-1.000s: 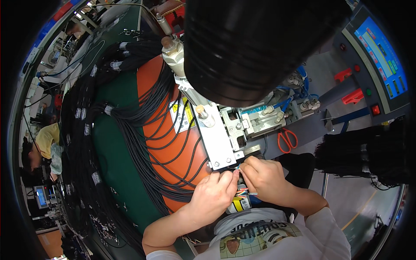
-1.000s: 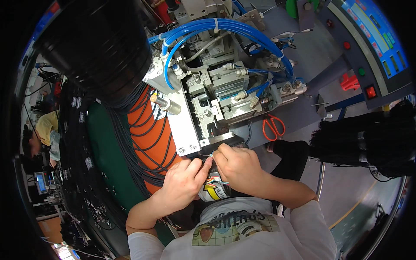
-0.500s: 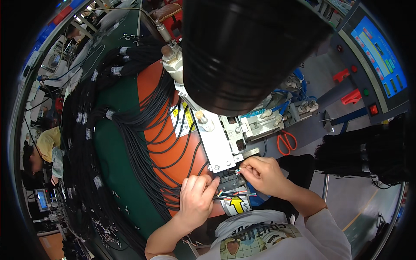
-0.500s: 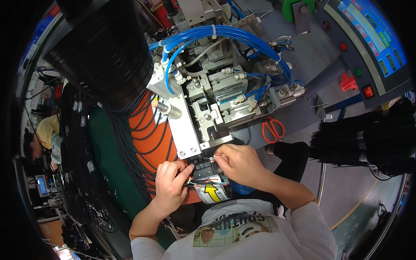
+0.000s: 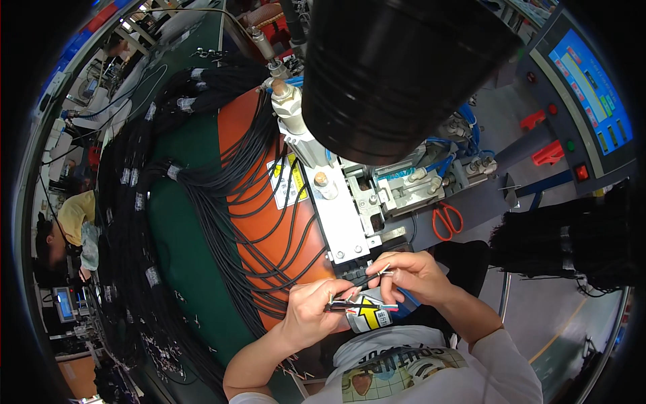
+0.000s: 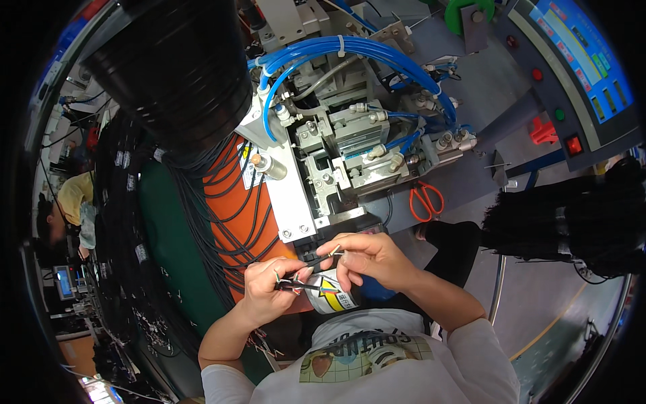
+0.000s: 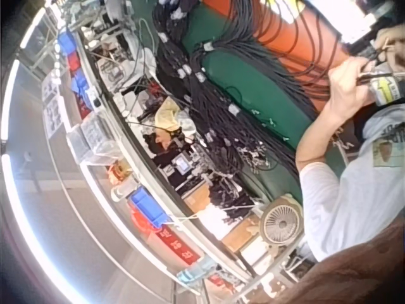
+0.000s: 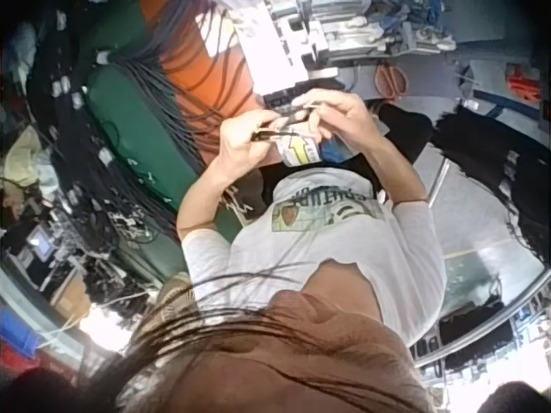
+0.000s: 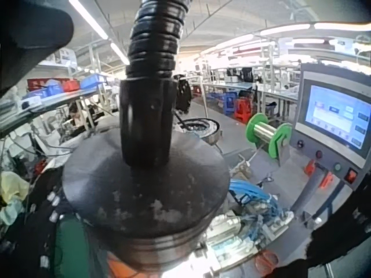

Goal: The person processes wire harnesses by selecting individual wire ends from a bundle by hand and inserting them one at a time into a machine.

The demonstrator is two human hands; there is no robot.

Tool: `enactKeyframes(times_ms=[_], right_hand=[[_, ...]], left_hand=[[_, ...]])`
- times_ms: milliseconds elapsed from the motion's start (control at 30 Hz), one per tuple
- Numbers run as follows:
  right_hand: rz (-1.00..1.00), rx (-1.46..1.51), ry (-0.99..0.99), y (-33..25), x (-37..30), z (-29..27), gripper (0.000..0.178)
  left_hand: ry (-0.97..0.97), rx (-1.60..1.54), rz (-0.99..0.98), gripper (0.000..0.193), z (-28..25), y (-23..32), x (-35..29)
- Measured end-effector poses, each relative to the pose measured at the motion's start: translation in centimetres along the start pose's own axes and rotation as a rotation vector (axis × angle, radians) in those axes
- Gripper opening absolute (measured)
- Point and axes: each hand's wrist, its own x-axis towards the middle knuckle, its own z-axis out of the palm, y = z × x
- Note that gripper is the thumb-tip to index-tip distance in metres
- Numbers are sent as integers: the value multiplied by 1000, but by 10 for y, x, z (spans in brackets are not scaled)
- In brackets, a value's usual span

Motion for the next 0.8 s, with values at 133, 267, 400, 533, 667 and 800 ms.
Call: enactKeyframes(times_ms=[133, 267, 400, 533, 667, 800], right_hand=[[69, 90, -66, 5, 4, -10, 24], [83, 168, -105, 1, 6, -9, 17], [-163, -34, -22, 15, 6, -6, 12], [-263, -125, -63, 15, 11, -7, 9], [-97, -48, -71, 6, 10, -3, 11], [-306, -362, 50, 16, 10, -2, 12]], left_hand=[[-62, -99, -39, 11, 2, -5, 1], [-108, -198, -89, 9, 1, -8, 0], [-158, -190, -43, 8, 4, -11, 3], [-226, -236, -37, 9, -1, -14, 6], [-398, -567, -340, 12, -10, -20, 3], [-189, -200, 89, 22, 7, -5, 9]])
